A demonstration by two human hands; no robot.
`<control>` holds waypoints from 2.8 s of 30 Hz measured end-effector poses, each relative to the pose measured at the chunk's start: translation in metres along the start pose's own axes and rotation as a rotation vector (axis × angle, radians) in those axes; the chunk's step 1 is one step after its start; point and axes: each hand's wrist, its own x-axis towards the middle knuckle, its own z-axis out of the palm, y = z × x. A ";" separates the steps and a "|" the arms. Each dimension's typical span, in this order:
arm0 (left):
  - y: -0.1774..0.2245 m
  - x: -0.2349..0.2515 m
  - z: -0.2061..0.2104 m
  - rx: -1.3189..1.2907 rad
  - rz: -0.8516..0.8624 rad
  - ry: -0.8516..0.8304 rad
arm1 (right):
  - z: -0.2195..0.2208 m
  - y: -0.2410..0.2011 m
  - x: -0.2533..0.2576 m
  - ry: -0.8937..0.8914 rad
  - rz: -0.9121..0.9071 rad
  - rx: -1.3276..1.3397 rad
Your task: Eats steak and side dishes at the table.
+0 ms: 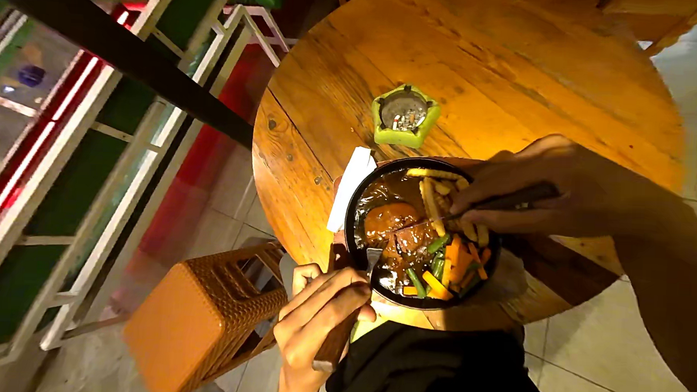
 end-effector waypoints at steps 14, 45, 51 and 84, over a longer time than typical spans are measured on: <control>-0.023 0.029 -0.006 -0.242 -0.152 0.141 | -0.028 0.004 -0.016 0.471 0.058 0.426; -0.018 0.018 -0.013 -0.220 0.047 -0.068 | 0.021 0.023 0.007 0.057 -0.040 0.438; -0.016 0.006 -0.010 -0.160 0.070 -0.059 | 0.020 0.018 0.016 -0.018 -0.039 0.356; -0.005 -0.002 -0.002 -0.067 0.045 -0.049 | -0.007 0.000 0.007 -0.051 0.002 0.186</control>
